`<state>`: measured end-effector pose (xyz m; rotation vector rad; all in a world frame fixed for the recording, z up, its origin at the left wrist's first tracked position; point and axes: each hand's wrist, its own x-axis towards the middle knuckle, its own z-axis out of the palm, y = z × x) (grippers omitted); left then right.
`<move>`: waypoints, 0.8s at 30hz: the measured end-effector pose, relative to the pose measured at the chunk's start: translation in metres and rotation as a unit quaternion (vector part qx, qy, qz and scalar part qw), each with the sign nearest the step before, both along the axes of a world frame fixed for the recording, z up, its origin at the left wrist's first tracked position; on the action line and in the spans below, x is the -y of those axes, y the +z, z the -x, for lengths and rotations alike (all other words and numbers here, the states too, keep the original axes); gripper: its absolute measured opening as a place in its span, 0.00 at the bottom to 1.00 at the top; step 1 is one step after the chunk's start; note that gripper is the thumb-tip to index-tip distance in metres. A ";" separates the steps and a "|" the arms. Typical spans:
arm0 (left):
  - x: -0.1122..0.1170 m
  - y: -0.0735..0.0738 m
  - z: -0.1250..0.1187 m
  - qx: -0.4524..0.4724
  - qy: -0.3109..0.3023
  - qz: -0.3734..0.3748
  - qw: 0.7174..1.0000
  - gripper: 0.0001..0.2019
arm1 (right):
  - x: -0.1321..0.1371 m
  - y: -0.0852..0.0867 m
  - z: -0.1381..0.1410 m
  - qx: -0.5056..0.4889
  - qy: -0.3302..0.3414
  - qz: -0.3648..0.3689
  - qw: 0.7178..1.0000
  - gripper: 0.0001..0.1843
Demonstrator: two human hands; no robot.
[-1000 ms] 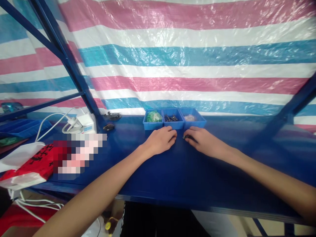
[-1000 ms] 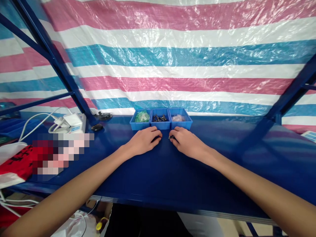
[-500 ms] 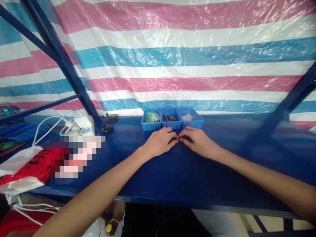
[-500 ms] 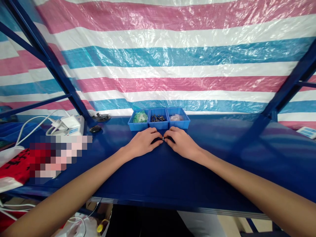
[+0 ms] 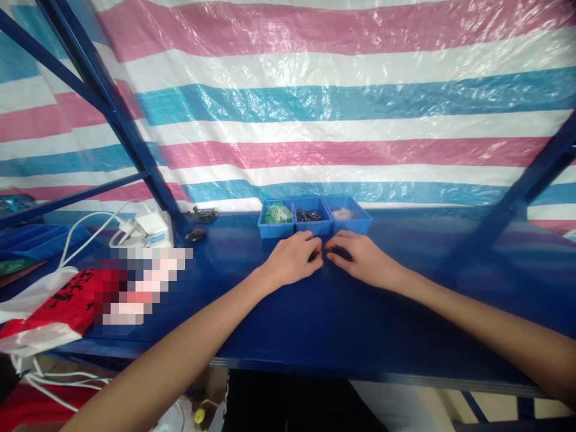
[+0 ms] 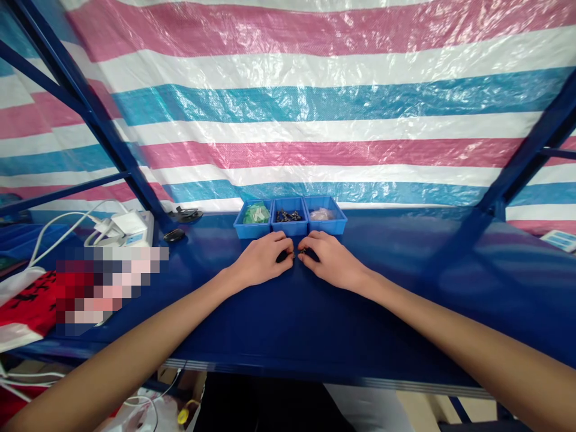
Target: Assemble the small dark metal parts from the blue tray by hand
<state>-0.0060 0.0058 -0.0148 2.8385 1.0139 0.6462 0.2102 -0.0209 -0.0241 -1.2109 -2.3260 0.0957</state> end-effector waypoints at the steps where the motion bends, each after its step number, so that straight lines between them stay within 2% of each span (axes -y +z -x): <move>1: -0.001 0.000 0.000 0.017 0.001 0.009 1.000 0.06 | 0.000 0.001 0.000 0.000 -0.001 -0.009 1.000 0.08; 4: -0.004 -0.001 0.000 0.087 -0.007 0.054 0.995 0.06 | 0.002 0.003 0.001 -0.011 0.006 -0.039 0.999 0.07; 7: -0.007 -0.002 -0.002 0.150 -0.040 0.110 0.982 0.06 | 0.005 0.006 0.003 -0.031 0.024 -0.057 0.998 0.06; 11: -0.008 -0.001 -0.004 0.181 -0.059 0.155 0.969 0.07 | 0.009 0.008 0.005 -0.034 0.026 -0.063 0.997 0.07; 19: -0.004 0.004 -0.002 0.178 -0.078 0.175 0.965 0.06 | 0.009 0.011 0.004 -0.054 0.011 -0.069 0.996 0.08; 24: -0.002 0.004 -0.002 0.164 -0.093 0.150 0.971 0.05 | 0.006 0.012 0.002 -0.087 -0.005 -0.037 0.996 0.07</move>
